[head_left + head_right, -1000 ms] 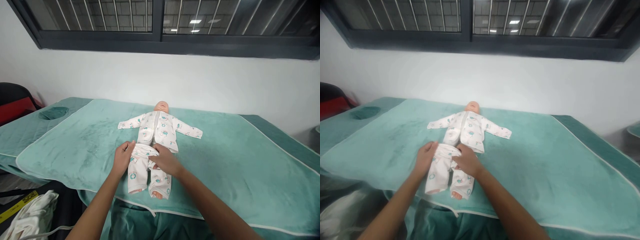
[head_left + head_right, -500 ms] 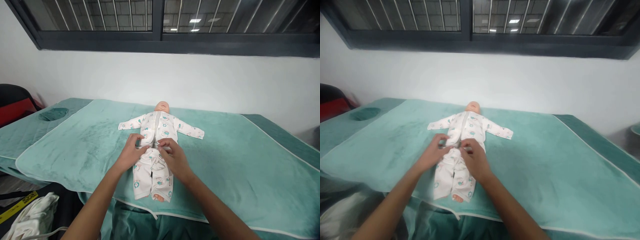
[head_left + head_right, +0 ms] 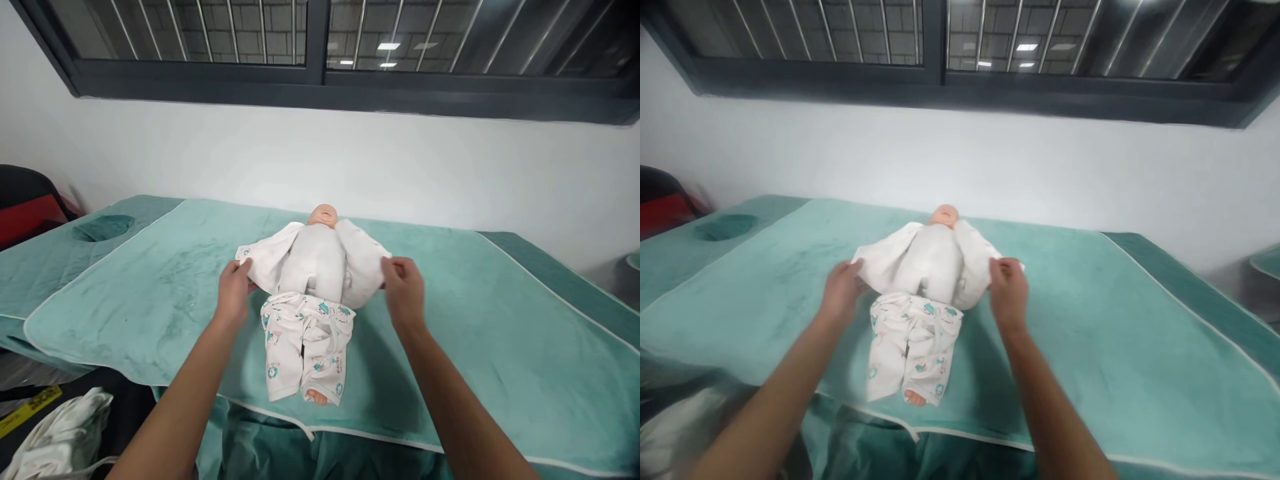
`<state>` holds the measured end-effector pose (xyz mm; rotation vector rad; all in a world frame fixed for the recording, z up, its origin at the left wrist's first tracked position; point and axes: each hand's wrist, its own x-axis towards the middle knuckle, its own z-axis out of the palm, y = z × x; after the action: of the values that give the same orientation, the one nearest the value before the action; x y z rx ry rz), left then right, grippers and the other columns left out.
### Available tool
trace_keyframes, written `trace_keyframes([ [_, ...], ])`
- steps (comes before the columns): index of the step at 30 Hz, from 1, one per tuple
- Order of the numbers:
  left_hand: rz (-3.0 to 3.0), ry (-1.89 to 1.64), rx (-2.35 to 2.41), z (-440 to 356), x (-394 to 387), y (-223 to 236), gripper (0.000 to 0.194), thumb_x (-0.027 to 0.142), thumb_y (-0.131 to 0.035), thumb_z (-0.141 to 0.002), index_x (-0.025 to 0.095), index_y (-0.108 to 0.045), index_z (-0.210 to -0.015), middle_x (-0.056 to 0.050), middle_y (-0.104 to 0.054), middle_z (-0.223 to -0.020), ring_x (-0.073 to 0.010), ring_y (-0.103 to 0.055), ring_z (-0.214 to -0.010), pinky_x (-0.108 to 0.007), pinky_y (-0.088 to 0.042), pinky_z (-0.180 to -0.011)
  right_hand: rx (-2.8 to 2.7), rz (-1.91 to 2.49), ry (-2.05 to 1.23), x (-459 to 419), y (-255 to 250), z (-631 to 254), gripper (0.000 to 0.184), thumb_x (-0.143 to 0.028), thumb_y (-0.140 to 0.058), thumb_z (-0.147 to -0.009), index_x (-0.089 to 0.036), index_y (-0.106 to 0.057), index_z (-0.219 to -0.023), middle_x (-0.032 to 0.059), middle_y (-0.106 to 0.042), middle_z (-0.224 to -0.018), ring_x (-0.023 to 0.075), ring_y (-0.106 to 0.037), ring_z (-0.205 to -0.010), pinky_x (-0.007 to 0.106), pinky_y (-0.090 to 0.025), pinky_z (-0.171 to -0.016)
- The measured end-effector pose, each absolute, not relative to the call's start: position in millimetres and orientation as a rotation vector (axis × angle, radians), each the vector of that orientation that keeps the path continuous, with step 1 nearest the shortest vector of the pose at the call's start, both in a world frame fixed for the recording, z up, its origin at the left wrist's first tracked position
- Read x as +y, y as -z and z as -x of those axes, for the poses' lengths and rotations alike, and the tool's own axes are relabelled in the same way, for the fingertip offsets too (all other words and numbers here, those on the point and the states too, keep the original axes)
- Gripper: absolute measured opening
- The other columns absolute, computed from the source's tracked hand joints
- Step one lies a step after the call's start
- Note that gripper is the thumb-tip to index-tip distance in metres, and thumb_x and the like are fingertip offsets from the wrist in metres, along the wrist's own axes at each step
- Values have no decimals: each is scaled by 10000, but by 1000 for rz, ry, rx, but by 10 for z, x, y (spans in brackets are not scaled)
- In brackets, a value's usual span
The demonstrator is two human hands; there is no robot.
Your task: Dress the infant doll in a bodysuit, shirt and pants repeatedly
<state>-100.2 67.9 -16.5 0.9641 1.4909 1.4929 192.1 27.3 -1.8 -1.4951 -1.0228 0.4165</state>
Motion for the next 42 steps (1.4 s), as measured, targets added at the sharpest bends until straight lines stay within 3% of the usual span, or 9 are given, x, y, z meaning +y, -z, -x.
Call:
trace_keyframes([
  [6,-907,-1548,1674,1269,634,268,212,243,-668,-645,186,-576,-828,-41,-613,-846,-188,-590,-817,-335,-502,-749,-763,1815,-397,-140,470,-2608,301,-471,-610,-781,-179,-590,-848,18,-636,-727,159,-588,-597,304,-458,-591],
  [10,-1406,-1198,1502,1126,453,181,167,332,-669,-712,181,-671,-784,-36,-658,-815,-190,-580,-806,-288,-459,-752,-1126,1732,-401,-204,373,-2300,245,-426,-590,-824,-194,-613,-899,25,-659,-781,170,-613,-687,314,-466,-690],
  [15,-1624,-816,1226,1097,280,101,287,450,-589,-819,183,-682,-863,-37,-665,-835,-193,-580,-781,-279,-447,-690,-1731,1397,-667,-18,76,-1705,161,-350,-571,-875,-203,-637,-873,22,-656,-878,156,-587,-798,281,-448,-733],
  [18,-1736,-663,1151,1201,211,70,275,440,-572,-849,205,-667,-956,-41,-663,-972,-213,-592,-916,-312,-455,-813,-2007,1271,-825,49,-5,-1590,135,-324,-642,-845,-200,-643,-793,-3,-609,-796,134,-543,-739,257,-412,-672],
  [22,-1933,-520,1064,1260,132,25,220,343,-641,-812,235,-649,-1004,-36,-620,-1093,-217,-565,-1025,-318,-438,-880,-2213,1180,-901,9,-59,-1617,87,-274,-705,-805,-216,-654,-843,-17,-576,-862,118,-536,-784,234,-393,-684],
  [26,-2215,-646,1059,1140,75,7,51,180,-559,-840,207,-600,-855,-19,-591,-928,-177,-552,-902,-291,-424,-801,-2337,1192,-931,-84,-126,-1574,131,-270,-705,-801,-234,-627,-900,-36,-560,-845,105,-522,-748,222,-370,-647],
  [33,-2633,-1210,1123,929,4,75,137,56,-475,-831,188,-513,-831,-35,-555,-841,-175,-508,-787,-299,-407,-710,-2332,1322,-469,-177,-160,-1387,95,-228,-641,-833,-207,-555,-867,-3,-608,-862,154,-530,-857,262,-342,-704],
  [37,-2753,-1230,1151,968,-29,146,128,79,-488,-861,179,-561,-892,-49,-584,-848,-191,-533,-811,-316,-410,-720,-2374,1429,-493,-165,-176,-1464,162,-303,-675,-809,-210,-543,-813,-23,-580,-756,132,-499,-715,254,-289,-623],
  [42,-2780,-1060,1182,1024,-87,147,229,122,-470,-888,196,-634,-1029,-36,-611,-788,-193,-549,-752,-316,-394,-685,-2341,1378,-363,-158,-215,-1541,227,-213,-565,-843,-187,-414,-676,-31,-477,-661,117,-428,-663,262,-261,-613],
])
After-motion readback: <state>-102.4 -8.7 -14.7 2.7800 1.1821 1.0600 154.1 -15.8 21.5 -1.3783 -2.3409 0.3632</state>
